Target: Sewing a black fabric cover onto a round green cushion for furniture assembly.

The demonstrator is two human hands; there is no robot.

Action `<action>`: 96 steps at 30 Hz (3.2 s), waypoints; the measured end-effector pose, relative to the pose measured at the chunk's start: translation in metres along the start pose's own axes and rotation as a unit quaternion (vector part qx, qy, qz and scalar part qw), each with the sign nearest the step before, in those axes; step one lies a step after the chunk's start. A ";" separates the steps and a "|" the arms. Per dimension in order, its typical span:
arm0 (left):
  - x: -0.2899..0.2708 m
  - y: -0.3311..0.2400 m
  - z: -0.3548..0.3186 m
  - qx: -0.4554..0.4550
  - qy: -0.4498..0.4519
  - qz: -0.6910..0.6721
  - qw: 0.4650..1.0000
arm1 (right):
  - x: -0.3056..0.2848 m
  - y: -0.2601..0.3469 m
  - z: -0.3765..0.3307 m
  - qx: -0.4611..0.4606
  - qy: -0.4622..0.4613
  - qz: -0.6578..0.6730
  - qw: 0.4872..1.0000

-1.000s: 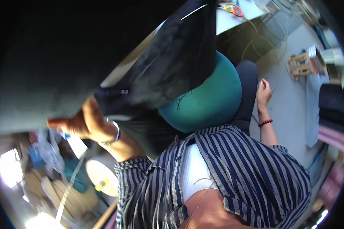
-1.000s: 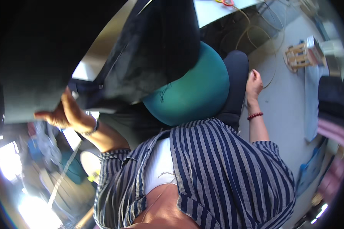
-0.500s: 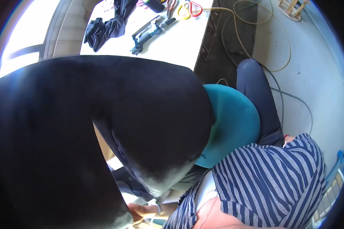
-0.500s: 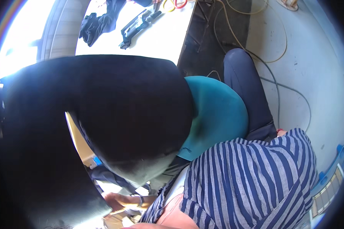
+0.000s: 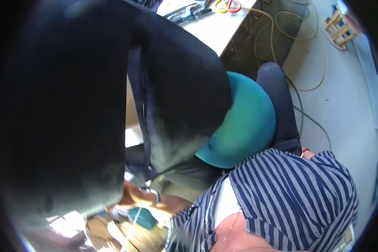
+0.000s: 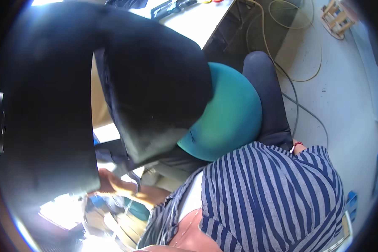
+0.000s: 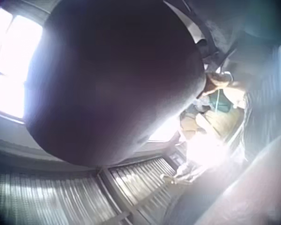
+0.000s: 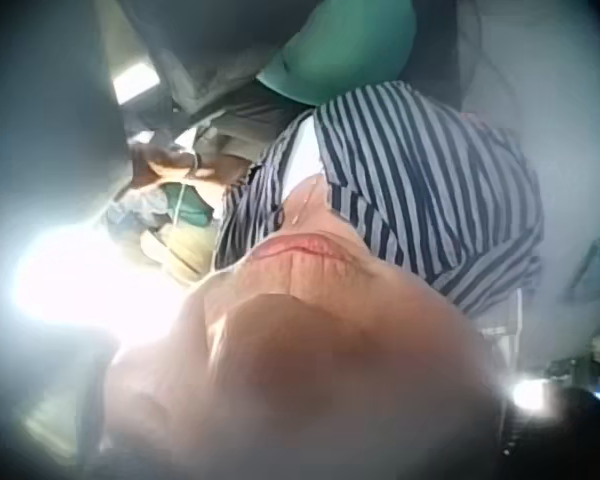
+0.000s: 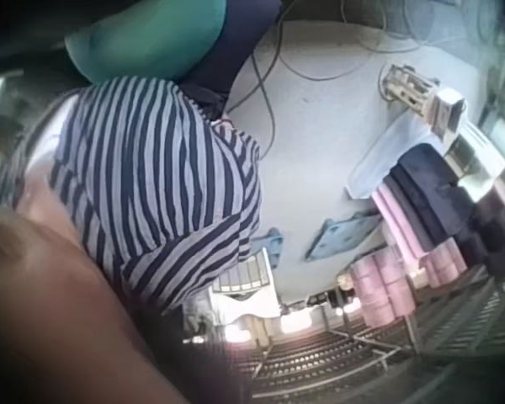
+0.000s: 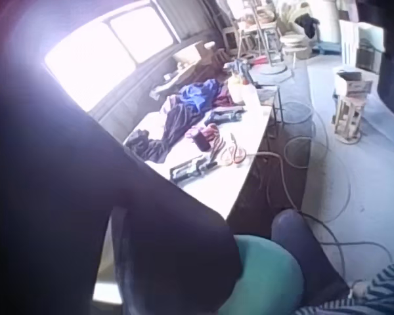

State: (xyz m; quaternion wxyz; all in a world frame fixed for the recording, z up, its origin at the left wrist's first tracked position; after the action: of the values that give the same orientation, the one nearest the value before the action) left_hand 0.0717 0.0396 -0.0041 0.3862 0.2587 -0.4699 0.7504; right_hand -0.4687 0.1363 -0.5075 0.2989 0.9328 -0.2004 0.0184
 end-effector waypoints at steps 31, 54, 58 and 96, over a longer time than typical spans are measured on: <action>-0.136 0.011 0.054 0.038 -0.105 -0.003 0.994 | 0.322 0.176 -0.022 -0.344 -0.031 -0.430 0.834; -0.125 0.025 0.029 0.032 -0.115 -0.022 0.993 | 0.360 0.198 -0.084 -0.493 0.030 -0.407 0.769; -0.120 0.040 0.036 0.033 -0.107 -0.018 0.994 | 0.372 0.204 -0.012 -0.204 0.127 -0.113 0.964; -0.113 0.057 0.010 0.029 -0.030 0.013 0.999 | 0.418 0.240 -0.230 -0.855 0.174 -0.304 0.382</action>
State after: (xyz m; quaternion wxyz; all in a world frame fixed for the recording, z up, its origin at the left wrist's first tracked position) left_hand 0.0894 -0.0222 -0.1129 0.3542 0.2861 -0.4629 0.7605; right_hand -0.1574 -0.0627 -0.1225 0.9523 0.1588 0.2437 -0.0925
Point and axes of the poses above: each hand's wrist, its own z-axis towards the middle knuckle, its own x-axis out of the palm, y = z × x, the point moved 2 cm from there along z, towards the middle knuckle, and after that the axes turned 8 degrees about z, right-handed, at the moved point
